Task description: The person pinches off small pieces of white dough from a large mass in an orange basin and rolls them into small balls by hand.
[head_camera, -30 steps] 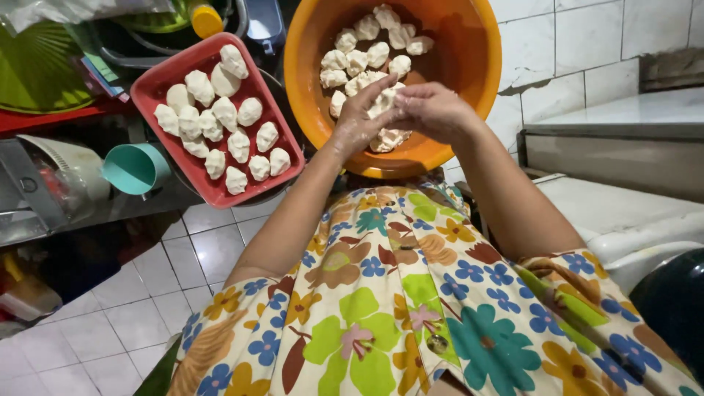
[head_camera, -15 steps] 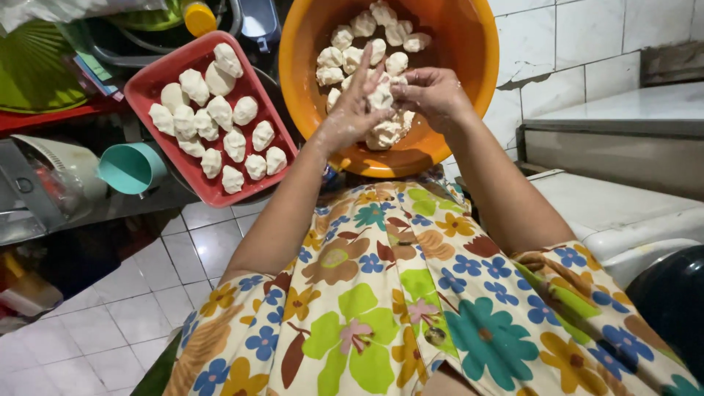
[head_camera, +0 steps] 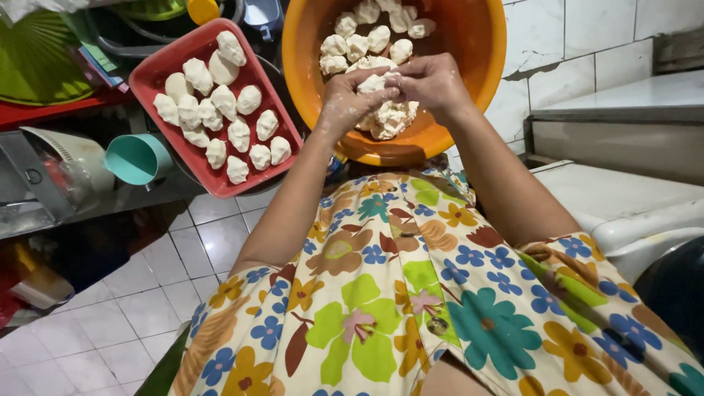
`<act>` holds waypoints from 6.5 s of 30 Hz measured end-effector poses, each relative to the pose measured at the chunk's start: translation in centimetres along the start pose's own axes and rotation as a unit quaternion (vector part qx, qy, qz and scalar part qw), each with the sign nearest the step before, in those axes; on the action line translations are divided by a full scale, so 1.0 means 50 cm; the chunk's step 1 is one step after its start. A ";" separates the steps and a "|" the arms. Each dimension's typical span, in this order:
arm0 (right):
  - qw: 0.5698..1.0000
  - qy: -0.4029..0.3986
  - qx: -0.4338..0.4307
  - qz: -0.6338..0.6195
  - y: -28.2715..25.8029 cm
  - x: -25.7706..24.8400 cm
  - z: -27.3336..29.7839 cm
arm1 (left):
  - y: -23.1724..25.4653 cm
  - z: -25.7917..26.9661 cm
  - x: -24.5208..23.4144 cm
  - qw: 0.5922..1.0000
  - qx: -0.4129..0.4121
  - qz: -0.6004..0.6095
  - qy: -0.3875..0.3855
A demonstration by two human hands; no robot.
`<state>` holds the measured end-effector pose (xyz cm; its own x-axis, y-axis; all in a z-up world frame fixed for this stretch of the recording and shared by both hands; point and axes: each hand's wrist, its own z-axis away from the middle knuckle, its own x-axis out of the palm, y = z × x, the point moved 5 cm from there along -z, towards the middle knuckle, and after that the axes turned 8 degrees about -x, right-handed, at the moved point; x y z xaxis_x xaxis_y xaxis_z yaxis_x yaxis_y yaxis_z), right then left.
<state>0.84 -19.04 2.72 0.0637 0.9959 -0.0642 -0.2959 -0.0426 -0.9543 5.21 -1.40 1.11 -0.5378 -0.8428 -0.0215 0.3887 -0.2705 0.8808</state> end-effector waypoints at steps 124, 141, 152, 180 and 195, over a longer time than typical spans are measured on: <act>0.985 0.014 0.019 -0.174 0.085 -0.037 0.063 | 0.012 0.057 0.063 0.968 0.222 -0.109 0.033; 0.959 -0.031 0.098 -0.265 0.080 -0.069 0.049 | 0.013 0.023 0.025 0.917 -0.043 0.371 -0.139; 0.971 0.019 0.108 -0.214 0.107 -0.064 0.069 | -0.060 -0.040 0.019 0.991 -0.118 -0.026 0.058; 0.978 -0.076 -0.013 -0.192 -0.002 -0.031 0.081 | 0.020 0.036 0.001 0.992 0.038 0.065 -0.101; 0.989 -0.043 -0.007 0.139 -0.039 -0.009 0.063 | 0.069 0.044 -0.003 0.985 0.158 -0.072 -0.016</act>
<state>-1.60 -19.15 5.55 -0.0997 0.9484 -0.3010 -0.2769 -0.3170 -0.9071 4.99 -1.20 5.19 -0.5957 -0.7897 -0.1466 0.0565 -0.2233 0.9731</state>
